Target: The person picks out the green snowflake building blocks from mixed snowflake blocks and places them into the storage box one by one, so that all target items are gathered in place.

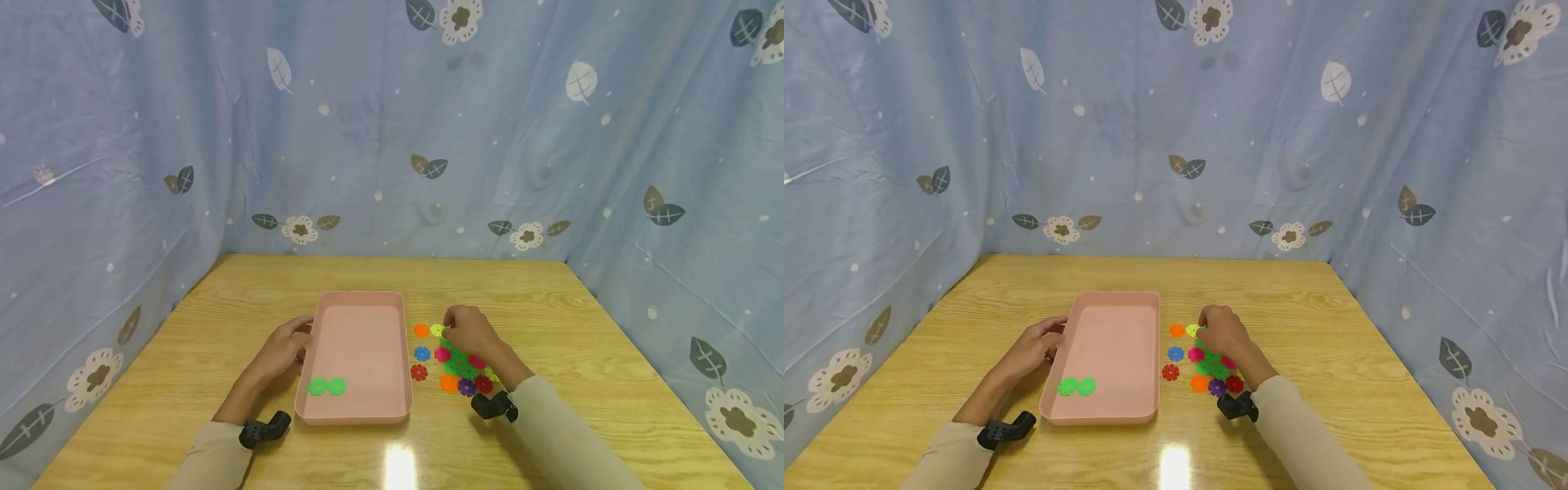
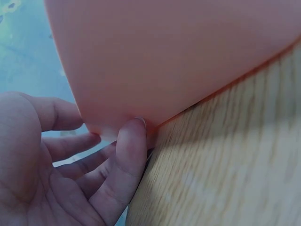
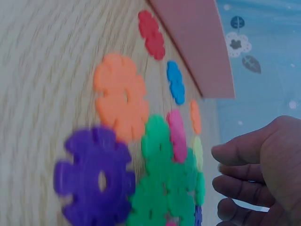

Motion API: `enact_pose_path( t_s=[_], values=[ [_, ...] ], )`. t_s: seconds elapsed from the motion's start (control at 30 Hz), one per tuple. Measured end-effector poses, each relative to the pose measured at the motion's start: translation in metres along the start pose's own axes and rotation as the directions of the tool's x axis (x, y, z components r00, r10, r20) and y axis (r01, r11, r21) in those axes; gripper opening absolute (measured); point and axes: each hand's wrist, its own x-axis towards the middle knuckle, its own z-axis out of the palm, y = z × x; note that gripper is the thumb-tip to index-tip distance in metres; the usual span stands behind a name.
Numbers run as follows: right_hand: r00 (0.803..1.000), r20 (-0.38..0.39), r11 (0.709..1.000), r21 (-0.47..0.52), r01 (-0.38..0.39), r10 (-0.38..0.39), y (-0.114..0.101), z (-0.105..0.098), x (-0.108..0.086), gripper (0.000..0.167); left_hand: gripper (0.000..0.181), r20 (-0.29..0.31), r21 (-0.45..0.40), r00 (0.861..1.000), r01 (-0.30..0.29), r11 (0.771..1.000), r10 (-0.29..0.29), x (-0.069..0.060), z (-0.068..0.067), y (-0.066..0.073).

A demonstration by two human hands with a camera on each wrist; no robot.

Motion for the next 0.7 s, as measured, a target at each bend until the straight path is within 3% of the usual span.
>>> enact_pose_path(
  t_s=[0.2,0.43,0.7],
  values=[
    [0.998,0.049,0.998,-0.055,-0.025,0.027,0.0034,-0.0048,-0.0021,0.02,0.05,0.013,-0.009,1.0,0.007,1.0,-0.006,0.0005,-0.0004,-0.0008],
    [0.994,0.09,0.997,-0.054,-0.051,0.056,0.0025,-0.0036,-0.0033,0.018,0.051,0.014,0.0,1.0,-0.004,1.0,0.004,0.0007,-0.0019,-0.0011],
    [0.995,0.069,0.997,-0.039,-0.064,0.067,0.0048,0.0005,-0.0045,0.015,0.053,0.039,-0.011,0.999,-0.022,1.0,0.022,-0.0011,-0.0036,-0.001]
  ],
)
